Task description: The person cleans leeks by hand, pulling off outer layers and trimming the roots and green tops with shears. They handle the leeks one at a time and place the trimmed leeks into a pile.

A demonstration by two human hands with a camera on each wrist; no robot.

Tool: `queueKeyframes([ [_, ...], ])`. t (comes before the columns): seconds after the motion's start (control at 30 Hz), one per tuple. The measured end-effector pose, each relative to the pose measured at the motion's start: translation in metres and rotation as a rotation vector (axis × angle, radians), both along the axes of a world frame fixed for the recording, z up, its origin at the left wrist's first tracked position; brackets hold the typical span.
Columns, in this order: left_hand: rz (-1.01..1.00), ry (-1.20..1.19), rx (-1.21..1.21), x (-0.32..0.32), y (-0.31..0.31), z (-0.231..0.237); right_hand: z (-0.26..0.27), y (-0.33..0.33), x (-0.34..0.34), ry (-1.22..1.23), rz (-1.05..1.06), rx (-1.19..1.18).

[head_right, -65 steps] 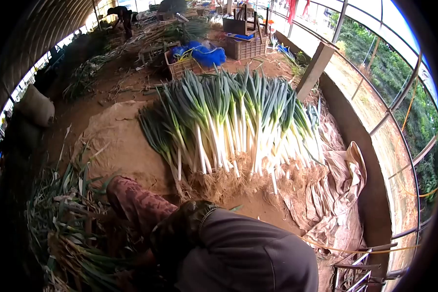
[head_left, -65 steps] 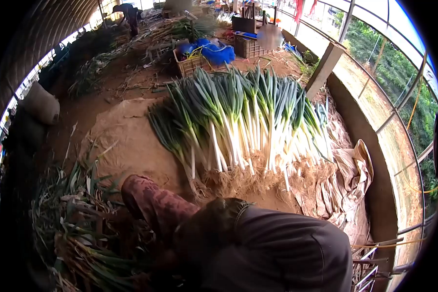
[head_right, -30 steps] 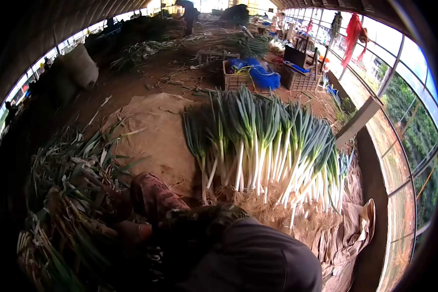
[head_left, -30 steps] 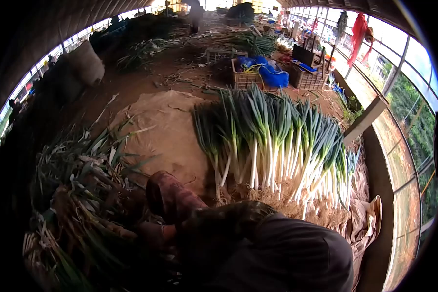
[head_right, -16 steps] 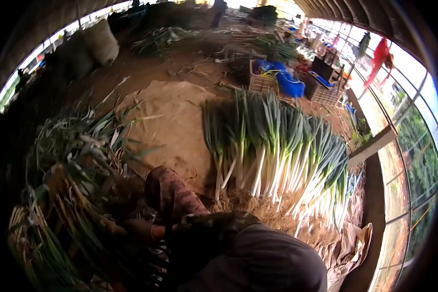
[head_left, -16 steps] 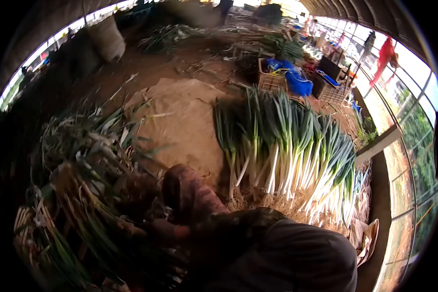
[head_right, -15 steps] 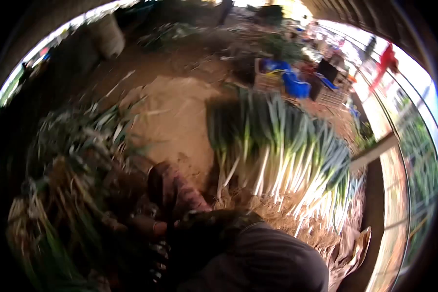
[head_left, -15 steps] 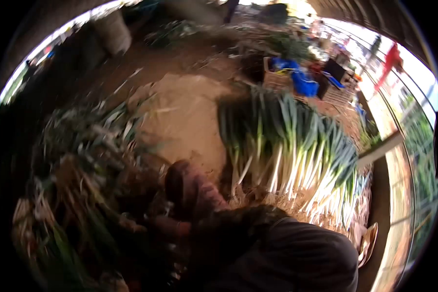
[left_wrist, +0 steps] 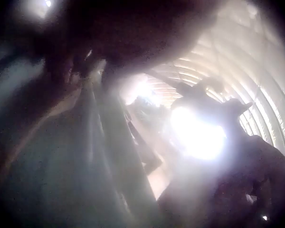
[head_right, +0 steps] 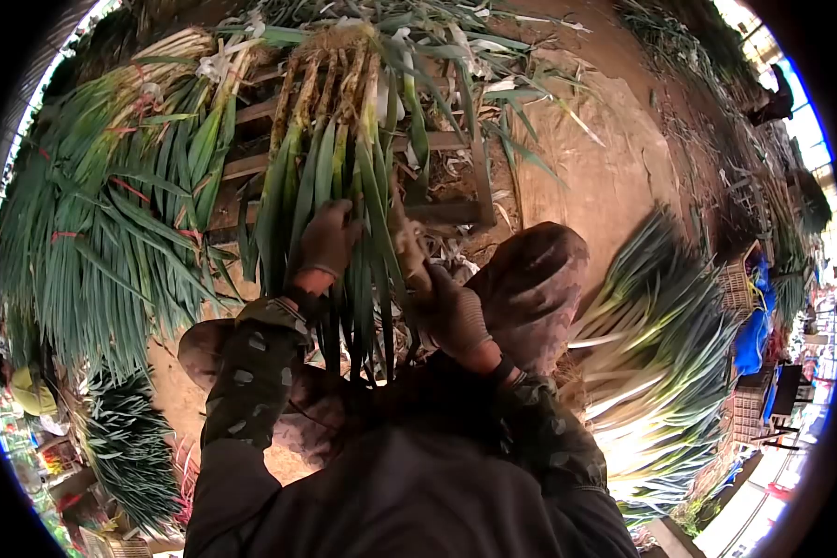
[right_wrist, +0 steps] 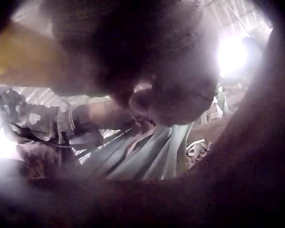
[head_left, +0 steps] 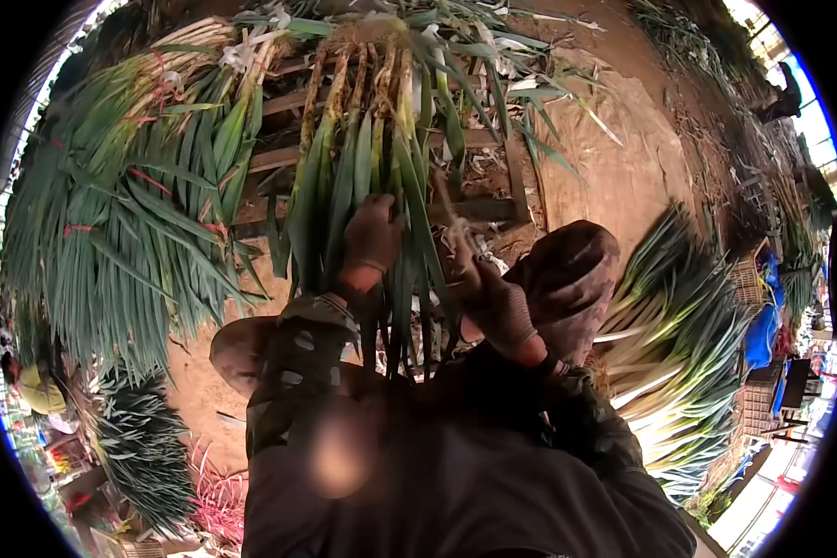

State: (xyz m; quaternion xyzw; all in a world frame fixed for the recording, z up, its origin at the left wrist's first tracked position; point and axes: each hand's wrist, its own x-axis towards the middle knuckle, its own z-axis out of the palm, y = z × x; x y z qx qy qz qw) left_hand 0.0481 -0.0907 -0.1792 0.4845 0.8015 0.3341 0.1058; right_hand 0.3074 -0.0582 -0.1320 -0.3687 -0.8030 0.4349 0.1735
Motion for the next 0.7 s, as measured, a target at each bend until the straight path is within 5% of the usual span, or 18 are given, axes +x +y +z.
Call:
queueKeyframes([
  [0.2, 0.093, 0.176, -0.288, -0.007, 0.056, -0.014, 0.004, 0.018, -0.017, -0.014, 0.072, 0.070],
  [0.3, 0.120, -0.022, -0.368, 0.011, 0.069, -0.021, 0.009, 0.020, -0.026, -0.039, 0.006, 0.049],
  [0.47, 0.159, 0.150, -0.043, 0.069, 0.057, -0.038, 0.006, 0.029, -0.018, -0.091, -0.046, 0.128],
  [0.57, 0.181, -0.130, -0.085, 0.073, 0.053, -0.055, -0.006, 0.029, -0.007, -0.144, -0.032, 0.141],
  [0.7, 0.157, -0.178, -0.071, 0.063, 0.047, -0.041, -0.012, 0.021, 0.002, -0.196, 0.018, 0.159],
])
